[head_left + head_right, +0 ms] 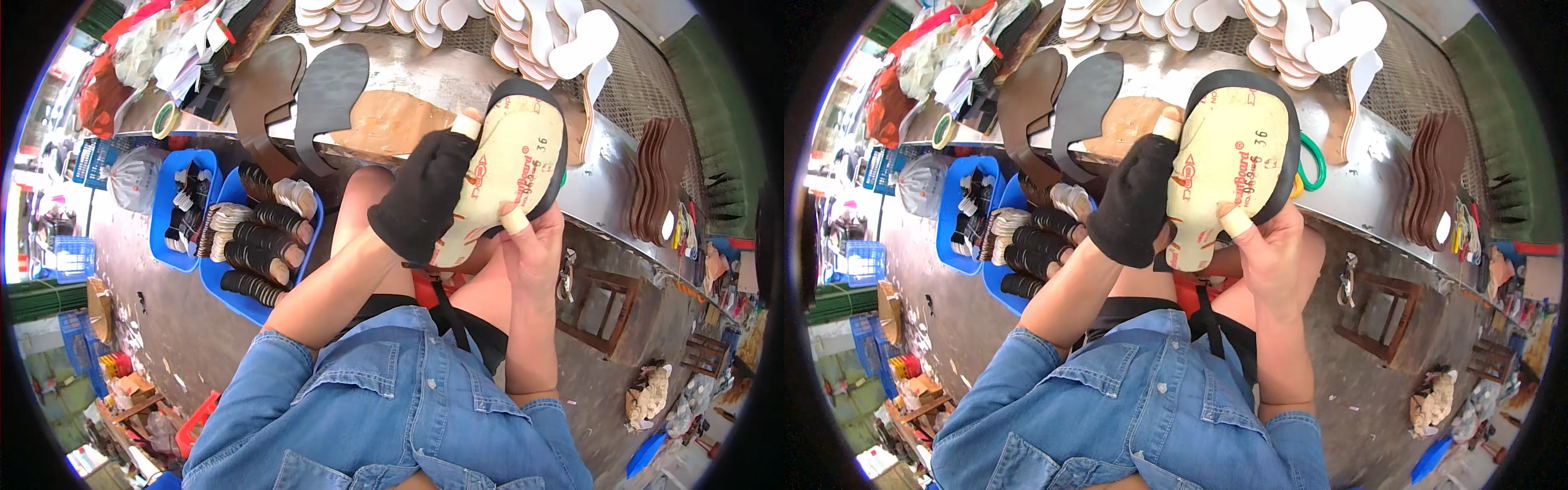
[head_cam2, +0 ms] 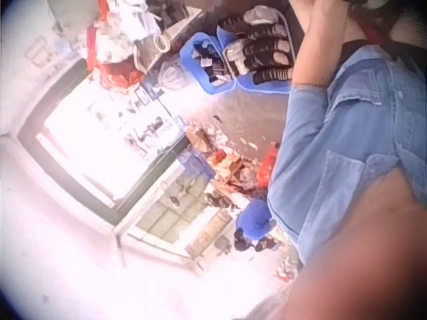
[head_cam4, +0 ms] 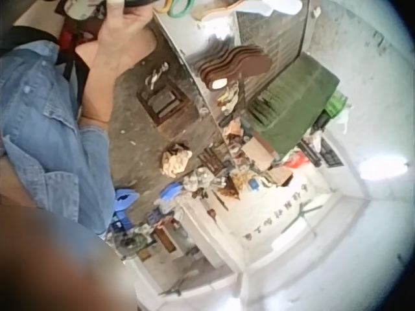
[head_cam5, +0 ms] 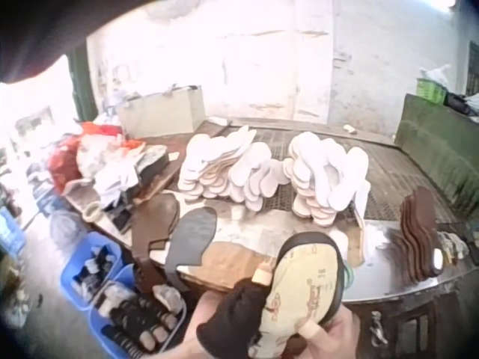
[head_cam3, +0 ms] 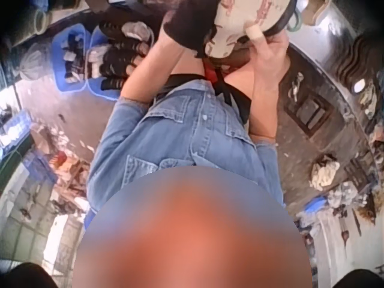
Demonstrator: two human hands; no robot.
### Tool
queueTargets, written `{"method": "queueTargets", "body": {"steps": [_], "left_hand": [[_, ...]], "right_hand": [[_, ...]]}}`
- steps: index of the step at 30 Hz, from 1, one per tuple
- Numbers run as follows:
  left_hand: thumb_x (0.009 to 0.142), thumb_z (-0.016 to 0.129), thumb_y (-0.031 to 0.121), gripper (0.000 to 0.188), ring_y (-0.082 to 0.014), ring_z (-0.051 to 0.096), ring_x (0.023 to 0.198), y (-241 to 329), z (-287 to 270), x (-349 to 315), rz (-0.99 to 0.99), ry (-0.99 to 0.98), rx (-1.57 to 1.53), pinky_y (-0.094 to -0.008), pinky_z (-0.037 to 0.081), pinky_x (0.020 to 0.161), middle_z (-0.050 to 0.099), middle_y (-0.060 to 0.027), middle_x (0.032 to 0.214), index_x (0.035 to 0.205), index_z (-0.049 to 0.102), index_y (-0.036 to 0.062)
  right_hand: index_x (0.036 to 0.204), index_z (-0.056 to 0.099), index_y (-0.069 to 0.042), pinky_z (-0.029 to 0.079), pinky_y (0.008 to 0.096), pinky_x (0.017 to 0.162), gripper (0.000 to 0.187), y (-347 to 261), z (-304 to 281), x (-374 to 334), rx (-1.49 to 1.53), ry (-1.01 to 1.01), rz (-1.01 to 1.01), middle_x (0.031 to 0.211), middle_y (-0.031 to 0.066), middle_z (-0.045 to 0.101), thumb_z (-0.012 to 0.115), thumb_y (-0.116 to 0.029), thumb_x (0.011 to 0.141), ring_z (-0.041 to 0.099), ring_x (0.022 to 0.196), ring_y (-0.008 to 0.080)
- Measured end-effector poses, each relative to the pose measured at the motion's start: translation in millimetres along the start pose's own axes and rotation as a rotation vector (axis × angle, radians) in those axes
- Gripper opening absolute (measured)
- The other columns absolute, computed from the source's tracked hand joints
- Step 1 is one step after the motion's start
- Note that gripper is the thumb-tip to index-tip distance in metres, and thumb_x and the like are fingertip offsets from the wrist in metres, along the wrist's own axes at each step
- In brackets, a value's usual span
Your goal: Cutting and assembling components for shoe soles in a manufacturing setting.
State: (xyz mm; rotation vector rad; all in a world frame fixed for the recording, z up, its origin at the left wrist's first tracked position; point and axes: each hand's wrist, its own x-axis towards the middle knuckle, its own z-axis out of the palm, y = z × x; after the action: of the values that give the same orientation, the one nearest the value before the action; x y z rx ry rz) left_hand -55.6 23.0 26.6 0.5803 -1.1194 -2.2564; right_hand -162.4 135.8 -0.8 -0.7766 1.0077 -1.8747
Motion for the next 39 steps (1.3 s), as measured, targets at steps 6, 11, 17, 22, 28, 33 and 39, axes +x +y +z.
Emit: {"method": "queueTargets", "body": {"steps": [6, 11, 17, 22, 28, 33, 39], "left_hand": [[0.085, 0.051, 0.016, 0.020, -0.0369, 0.057, 0.073, -18.4, -7.4, 6.2, 1.115, 0.108, 1.139, -0.0387, 0.047, 0.067, 0.059, -0.0176, 0.077, 0.095, 0.058, 0.0010], [0.087, 0.057, 0.028, 0.041, -0.0187, 0.058, 0.076, 3.4, 19.9, -19.2, 0.077, 0.175, 0.473, -0.0319, 0.046, 0.069, 0.062, -0.0143, 0.084, 0.113, 0.051, -0.0035], [0.091, 0.055, 0.030, 0.042, -0.0114, 0.056, 0.093, 12.8, 20.5, -21.6, 0.008, -0.054, 0.158, -0.0270, 0.046, 0.081, 0.059, -0.0074, 0.105, 0.120, 0.049, 0.0001], [0.093, 0.048, 0.031, 0.039, -0.0182, 0.057, 0.100, -29.5, -29.4, 12.8, 0.343, 0.198, 0.426, -0.0322, 0.046, 0.087, 0.058, -0.0106, 0.112, 0.120, 0.048, 0.0013], [0.075, 0.069, 0.007, 0.053, -0.0167, 0.060, 0.088, 31.3, -26.7, 8.2, 0.751, 0.320, 0.302, -0.0273, 0.048, 0.081, 0.060, -0.0086, 0.103, 0.121, 0.045, -0.0022], [0.060, 0.074, 0.026, 0.050, -0.0326, 0.061, 0.089, 46.6, 9.2, -21.2, 0.756, -0.279, 1.697, -0.0428, 0.049, 0.076, 0.063, -0.0133, 0.093, 0.101, 0.056, 0.0060], [0.072, 0.067, 0.020, 0.044, -0.0150, 0.062, 0.078, 12.3, -30.2, 2.8, -0.038, -0.272, 0.833, -0.0299, 0.048, 0.073, 0.066, -0.0115, 0.083, 0.111, 0.059, 0.0027]], "right_hand": [[0.118, 0.050, 0.004, 0.046, 0.0306, 0.086, 0.036, -2.5, -7.1, 0.1, -0.063, 0.042, 0.006, 0.111, 0.0123, 0.060, 0.057, -0.005, 0.085, 0.059, 0.100, 0.0184], [0.113, 0.054, 0.004, 0.049, 0.0272, 0.080, 0.032, -4.4, -1.7, 0.8, 0.114, 0.065, 0.001, 0.107, 0.0108, 0.062, 0.061, -0.004, 0.083, 0.061, 0.093, 0.0149], [0.119, 0.050, 0.003, 0.045, 0.0323, 0.089, 0.037, -2.1, -9.4, -1.3, 0.062, 0.019, 0.023, 0.114, 0.0123, 0.059, 0.060, -0.009, 0.085, 0.058, 0.103, 0.0191], [0.119, 0.047, 0.005, 0.049, 0.0274, 0.081, 0.042, -6.2, -6.7, 5.3, -0.178, -0.115, 0.048, 0.106, 0.0087, 0.061, 0.063, 0.000, 0.081, 0.060, 0.094, 0.0147], [0.116, 0.047, 0.006, 0.049, 0.0242, 0.072, 0.043, -26.8, -41.2, 9.6, -0.432, -0.149, 0.233, 0.099, 0.0064, 0.061, 0.065, -0.003, 0.079, 0.060, 0.085, 0.0107], [0.098, 0.056, 0.000, 0.045, 0.0325, 0.066, 0.032, -68.5, -23.0, 36.0, -1.259, -0.657, 0.008, 0.076, 0.0158, 0.058, 0.067, -0.007, 0.069, 0.061, 0.075, 0.0171], [0.095, 0.059, -0.004, 0.047, 0.0293, 0.066, 0.024, -98.0, 9.2, 49.6, -1.062, 0.050, -0.676, 0.083, 0.0068, 0.064, 0.064, -0.007, 0.071, 0.060, 0.072, 0.0179]]}}
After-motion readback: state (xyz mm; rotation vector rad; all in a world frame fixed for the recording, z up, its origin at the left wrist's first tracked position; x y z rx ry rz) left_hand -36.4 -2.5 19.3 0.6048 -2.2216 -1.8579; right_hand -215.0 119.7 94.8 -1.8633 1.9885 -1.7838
